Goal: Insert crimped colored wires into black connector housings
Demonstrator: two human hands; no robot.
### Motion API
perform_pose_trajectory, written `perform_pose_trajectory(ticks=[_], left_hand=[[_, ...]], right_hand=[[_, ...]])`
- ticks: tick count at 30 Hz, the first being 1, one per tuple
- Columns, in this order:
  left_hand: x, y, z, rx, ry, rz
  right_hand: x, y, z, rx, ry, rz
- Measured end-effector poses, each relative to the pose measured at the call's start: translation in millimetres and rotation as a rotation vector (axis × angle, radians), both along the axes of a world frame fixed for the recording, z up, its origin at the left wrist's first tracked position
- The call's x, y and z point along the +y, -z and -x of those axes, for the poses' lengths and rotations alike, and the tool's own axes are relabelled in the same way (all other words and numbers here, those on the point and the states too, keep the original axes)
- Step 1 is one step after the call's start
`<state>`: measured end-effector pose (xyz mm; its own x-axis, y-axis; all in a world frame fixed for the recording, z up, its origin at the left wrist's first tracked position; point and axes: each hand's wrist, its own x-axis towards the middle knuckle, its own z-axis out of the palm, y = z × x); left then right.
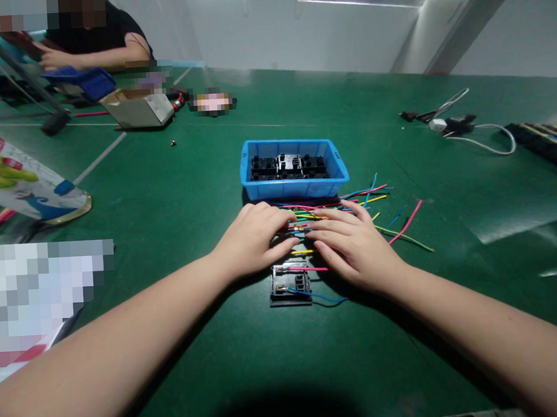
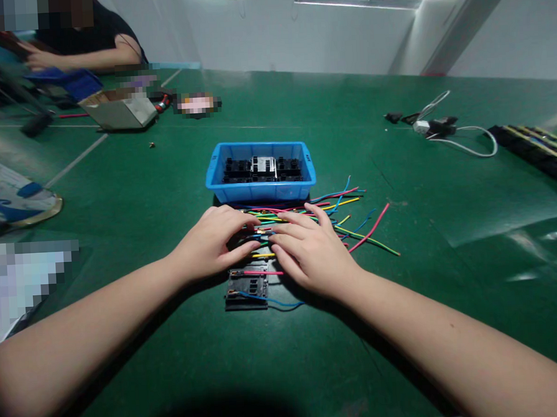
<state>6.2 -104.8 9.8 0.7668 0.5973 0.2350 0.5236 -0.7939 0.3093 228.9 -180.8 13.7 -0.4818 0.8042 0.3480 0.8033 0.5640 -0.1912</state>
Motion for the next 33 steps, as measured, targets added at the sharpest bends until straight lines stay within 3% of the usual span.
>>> perform_pose_trajectory(ticks=[7, 14, 25, 33], left_hand=[[0.6, 3.1, -0.2, -0.043, 0.087, -0.005], [1.1, 3.6, -0.9, -0.089, 0.147, 0.005], [1.9, -2.3, -0.2, -0.166, 0.007, 0.027], [0.8, -1.5, -0.5, -0.166, 0.013, 0.045]], right_hand=[[0.7, -0.2, -0.6, -0.023, -0.12, 0.033], [2.1, 1.1, -0.9, 0.012, -0.149, 0.069], [5.3, 4.2, -3.6, 0.071, -0.072, 0.021], [5.9, 4.4, -3.2, 0.098, -0.077, -0.012]])
